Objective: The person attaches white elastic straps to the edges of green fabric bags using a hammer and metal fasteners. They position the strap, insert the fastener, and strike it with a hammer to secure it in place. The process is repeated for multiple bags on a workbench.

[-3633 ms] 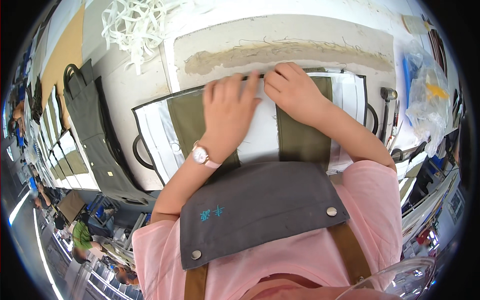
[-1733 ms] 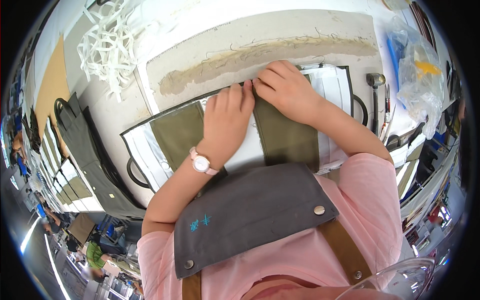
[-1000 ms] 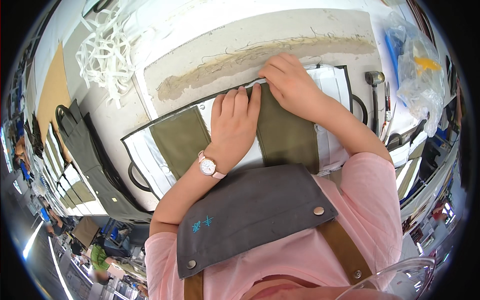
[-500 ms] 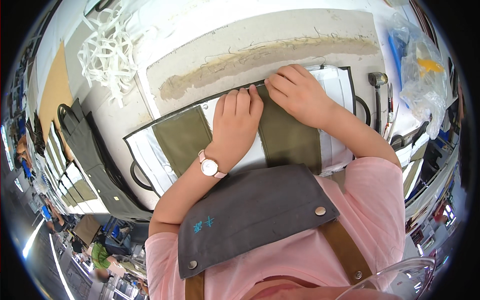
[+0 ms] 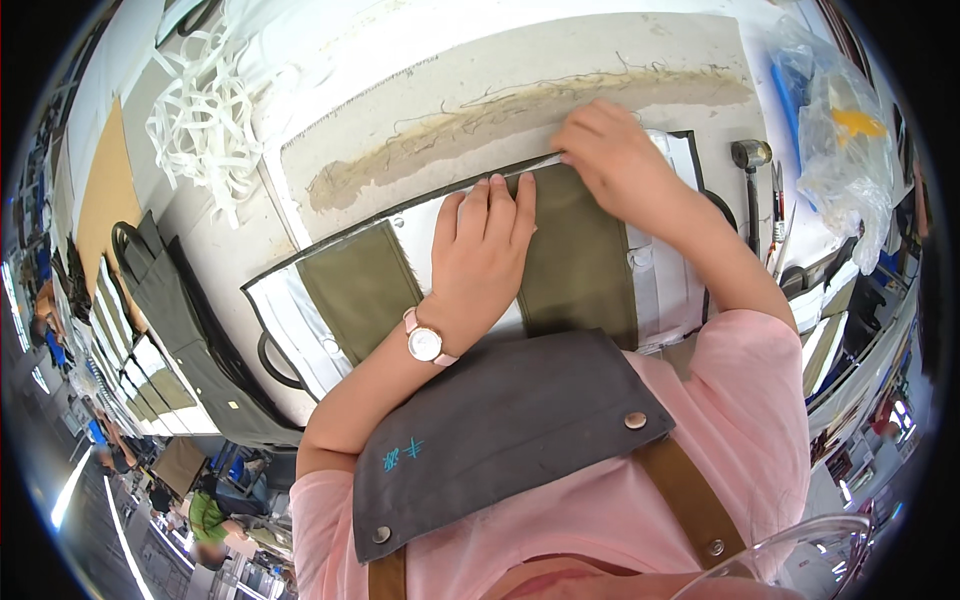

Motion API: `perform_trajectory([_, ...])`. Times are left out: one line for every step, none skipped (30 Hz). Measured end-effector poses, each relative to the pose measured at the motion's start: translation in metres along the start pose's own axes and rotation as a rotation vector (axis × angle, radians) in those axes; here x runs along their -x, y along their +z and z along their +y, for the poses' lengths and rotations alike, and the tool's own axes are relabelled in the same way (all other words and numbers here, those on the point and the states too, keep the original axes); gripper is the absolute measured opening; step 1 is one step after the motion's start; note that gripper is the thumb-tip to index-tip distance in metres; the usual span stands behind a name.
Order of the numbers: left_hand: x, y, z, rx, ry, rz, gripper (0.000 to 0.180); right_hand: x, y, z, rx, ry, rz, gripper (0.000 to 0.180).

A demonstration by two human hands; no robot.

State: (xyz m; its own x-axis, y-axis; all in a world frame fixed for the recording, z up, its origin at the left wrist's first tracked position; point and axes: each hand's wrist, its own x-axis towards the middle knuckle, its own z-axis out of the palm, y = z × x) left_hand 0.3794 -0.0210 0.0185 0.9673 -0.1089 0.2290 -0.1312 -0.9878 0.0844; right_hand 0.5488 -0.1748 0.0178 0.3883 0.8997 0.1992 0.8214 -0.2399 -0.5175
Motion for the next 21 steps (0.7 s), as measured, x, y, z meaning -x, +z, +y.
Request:
perform_trajectory([-0.002, -0.001, 0.001, 0.003, -0.006, -0.004, 0.049, 0.0, -0.004, 0.003, -0.042, 0.037, -0.018, 0.024])
perform_trajectory([-0.003, -0.002, 0.001, 0.006, -0.013, -0.009, 0.051, 0.0, -0.004, 0.003, -0.043, 0.006, -0.017, 0.025])
perform_trajectory([-0.005, -0.002, 0.002, 0.008, -0.019, -0.013, 0.053, -0.002, -0.003, 0.002, -0.044, -0.026, -0.016, 0.026])
perform_trajectory([-0.005, -0.002, 0.001, 0.01, -0.023, -0.013, 0.054, -0.003, -0.003, 0.001, -0.044, -0.058, -0.013, 0.026])
perform_trajectory([-0.006, -0.001, 0.001, 0.011, -0.028, -0.012, 0.054, -0.002, -0.004, 0.002, -0.027, -0.084, -0.025, 0.025])
perform_trajectory([-0.006, -0.001, 0.001, 0.012, -0.032, -0.012, 0.055, -0.001, -0.005, 0.002, -0.009, -0.111, -0.037, 0.024])
perform_trajectory([-0.006, -0.001, 0.001, 0.011, -0.033, -0.012, 0.055, -0.001, -0.005, 0.002, 0.006, -0.139, -0.049, 0.024])
perform_trajectory([-0.007, -0.002, 0.001, 0.01, -0.034, -0.012, 0.054, 0.001, -0.005, 0.003, 0.033, -0.174, -0.047, 0.022])
perform_trajectory([-0.008, -0.003, 0.001, 0.009, -0.035, -0.012, 0.054, 0.003, -0.005, 0.005, 0.061, -0.209, -0.045, 0.021])
perform_trajectory([-0.007, -0.002, 0.0, 0.027, -0.043, -0.001, 0.054, 0.004, -0.005, 0.005, 0.089, -0.242, -0.043, 0.019])
perform_trajectory([-0.006, 0.001, -0.002, 0.045, -0.052, 0.01, 0.053, 0.005, -0.006, 0.004, 0.116, -0.258, -0.041, 0.019])
perform_trajectory([-0.006, 0.002, -0.003, 0.063, -0.059, 0.021, 0.053, 0.005, -0.007, 0.002, 0.143, -0.272, -0.039, 0.02])
perform_trajectory([-0.006, 0.002, -0.003, 0.064, -0.067, 0.02, 0.053, 0.006, -0.008, 0.001, 0.169, -0.288, -0.037, 0.021])
perform_trajectory([-0.006, 0.002, -0.003, 0.064, -0.075, 0.02, 0.053, 0.006, -0.007, 0.001, 0.194, -0.296, -0.029, 0.023])
perform_trajectory([-0.006, 0.001, -0.004, 0.065, -0.082, 0.019, 0.054, 0.007, -0.007, 0.001, 0.219, -0.304, -0.02, 0.025])
perform_trajectory([-0.006, 0.001, -0.005, 0.07, -0.076, 0.009, 0.054, 0.009, -0.007, 0.002, 0.247, -0.308, -0.013, 0.027])
perform_trajectory([-0.007, 0.001, -0.006, 0.074, -0.07, 0.0, 0.054, 0.011, -0.006, 0.001, 0.269, -0.308, 0.005, 0.024])
perform_trajectory([-0.008, 0.001, -0.006, 0.079, -0.064, -0.01, 0.055, 0.012, -0.006, 0.001, 0.292, -0.308, 0.022, 0.021])
perform_trajectory([-0.008, 0.001, -0.004, 0.056, -0.065, -0.011, 0.055, 0.012, -0.005, 0.0, 0.314, -0.31, 0.041, 0.018])
perform_trajectory([-0.007, 0.0, -0.001, 0.034, -0.067, -0.011, 0.055, 0.013, -0.004, 0.0, 0.313, -0.314, 0.066, 0.019])
perform_trajectory([-0.007, 0.001, 0.001, 0.012, -0.068, -0.012, 0.055, 0.015, -0.003, 0.0, 0.312, -0.317, 0.091, 0.019])
